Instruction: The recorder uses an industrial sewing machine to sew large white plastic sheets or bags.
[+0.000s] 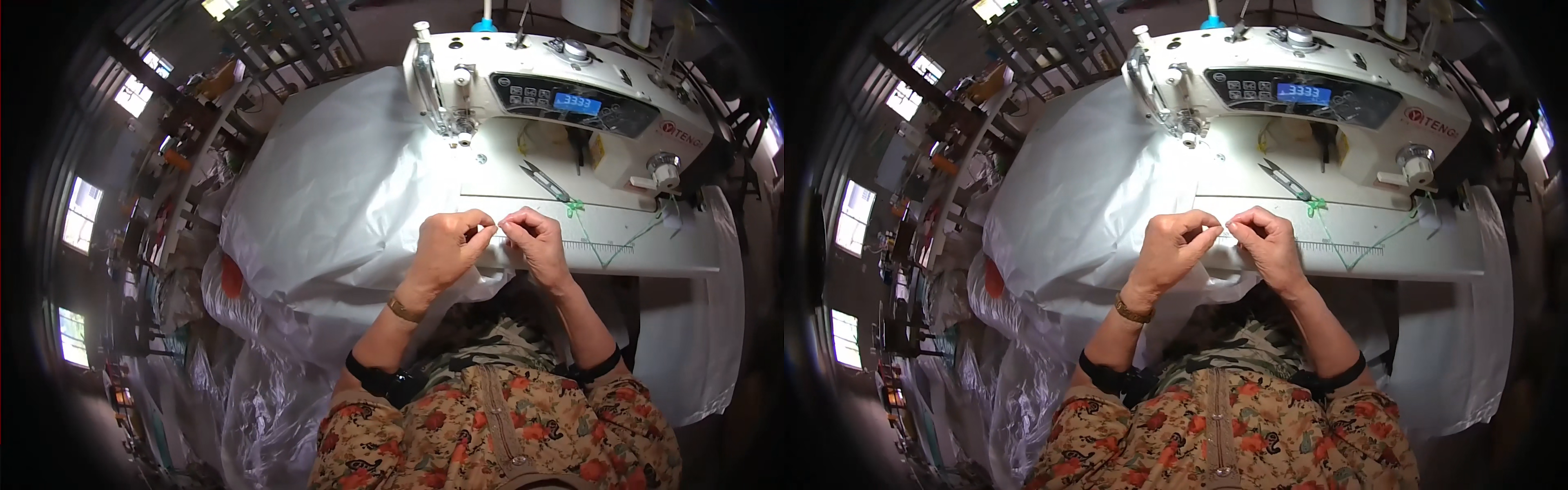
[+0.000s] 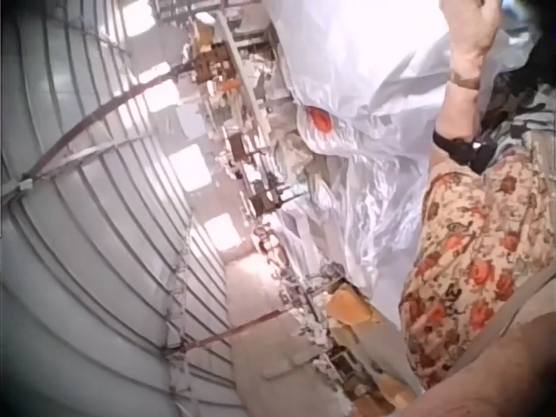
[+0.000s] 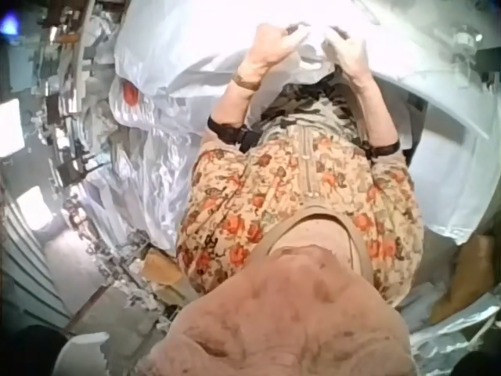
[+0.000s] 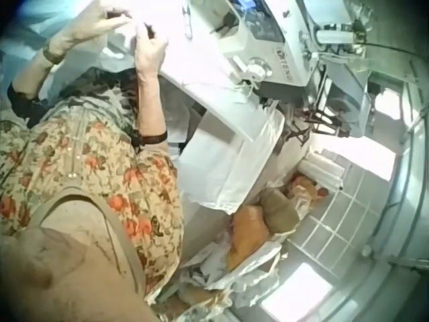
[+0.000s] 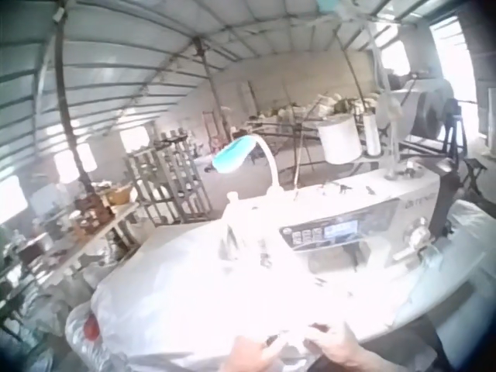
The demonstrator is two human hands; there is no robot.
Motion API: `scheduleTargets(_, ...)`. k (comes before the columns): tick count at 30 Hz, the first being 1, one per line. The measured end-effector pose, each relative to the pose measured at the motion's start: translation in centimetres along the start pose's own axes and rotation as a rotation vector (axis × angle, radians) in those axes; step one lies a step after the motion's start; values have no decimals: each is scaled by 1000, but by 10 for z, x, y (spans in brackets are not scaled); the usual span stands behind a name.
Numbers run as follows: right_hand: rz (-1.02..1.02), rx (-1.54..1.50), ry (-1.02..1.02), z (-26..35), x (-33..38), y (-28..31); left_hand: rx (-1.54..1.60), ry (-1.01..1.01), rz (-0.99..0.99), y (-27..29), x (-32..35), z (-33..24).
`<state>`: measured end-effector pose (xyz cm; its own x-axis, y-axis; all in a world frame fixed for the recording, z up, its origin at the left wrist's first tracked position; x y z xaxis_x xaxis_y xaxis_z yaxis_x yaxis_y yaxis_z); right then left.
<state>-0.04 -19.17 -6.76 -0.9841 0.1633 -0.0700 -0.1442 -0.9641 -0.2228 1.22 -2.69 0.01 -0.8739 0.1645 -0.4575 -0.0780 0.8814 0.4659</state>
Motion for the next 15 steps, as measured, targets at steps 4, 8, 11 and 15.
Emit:
scheduleTargets(4, 17, 35, 11, 3, 1, 1, -8, 67, 31, 0, 1, 4)
scheduleTargets(8, 24, 5, 6, 4, 1, 4, 99, 133, 12, 1, 3, 5)
scheduleTargets(11, 16, -63, -15, 4, 1, 6, 120, 149, -17, 8, 5, 4)
scheduleTargets(15, -10, -102, -22, 4, -2, 9, 116, 138, -84, 22, 4, 3)
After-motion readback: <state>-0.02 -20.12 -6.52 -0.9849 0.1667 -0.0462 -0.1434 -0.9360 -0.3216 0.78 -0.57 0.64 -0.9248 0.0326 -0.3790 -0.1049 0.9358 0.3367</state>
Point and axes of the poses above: each hand's wrist, its own x-axis away from the middle knuckle, its own y-axis out of the back of the hand, z = x × y, the point moved 4 cm from there along -x, towards the middle knuckle, and after that the axes turned 13 degrees about -z, right-handed, at the moved point
